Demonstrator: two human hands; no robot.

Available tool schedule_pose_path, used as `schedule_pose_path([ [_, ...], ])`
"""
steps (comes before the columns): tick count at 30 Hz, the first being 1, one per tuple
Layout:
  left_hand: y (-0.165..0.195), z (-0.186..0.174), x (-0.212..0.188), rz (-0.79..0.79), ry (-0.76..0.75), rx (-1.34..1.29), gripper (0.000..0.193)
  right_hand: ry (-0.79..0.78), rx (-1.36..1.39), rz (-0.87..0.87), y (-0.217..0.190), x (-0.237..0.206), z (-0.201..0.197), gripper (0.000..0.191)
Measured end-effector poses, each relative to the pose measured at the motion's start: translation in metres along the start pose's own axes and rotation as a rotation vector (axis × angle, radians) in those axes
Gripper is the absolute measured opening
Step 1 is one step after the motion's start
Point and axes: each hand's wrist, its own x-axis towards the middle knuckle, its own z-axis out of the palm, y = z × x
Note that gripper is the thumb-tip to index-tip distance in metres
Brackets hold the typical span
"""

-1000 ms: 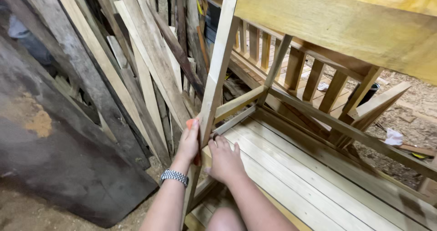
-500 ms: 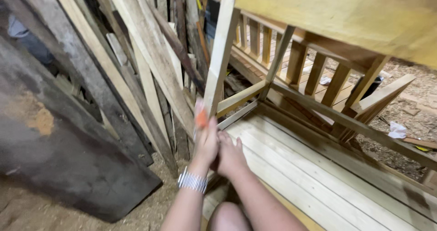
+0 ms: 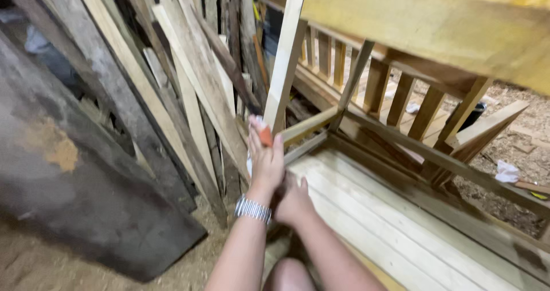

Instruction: The person sands a wooden chair frame, first wiping the wood with a cloth, then rubbing an orange sanding sponge along the chair legs, rails and seat slats. They reposition around the chair to sand different surfaces and occasionally wipe dust away with the cloth.

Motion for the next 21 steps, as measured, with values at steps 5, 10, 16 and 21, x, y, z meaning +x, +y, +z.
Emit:
schedule_pose_path([
  [5, -0.011, -0.006, -0.023, -0.005, -0.012, -0.027, 0.079, -0.144, -0.141, 0.052, 0.001, -0.020, -0.018, 0.108],
  [10, -0.013, -0.009, -0.036, 0.008, 0.020, 0.070, 0.081, -0.166, -0.220, 0.191, 0.007, -0.043, -0.028, 0.116],
  [16, 0.010, 0.003, 0.002, 0.209, 0.255, 0.054, 0.073, -0.160, -0.218, 0.183, 0.006, -0.045, -0.028, 0.113],
  [21, -0.001, -0.001, -0.032, 0.012, 0.097, 0.076, 0.081, -0.164, -0.185, 0.189, 0.004, -0.044, -0.030, 0.113],
])
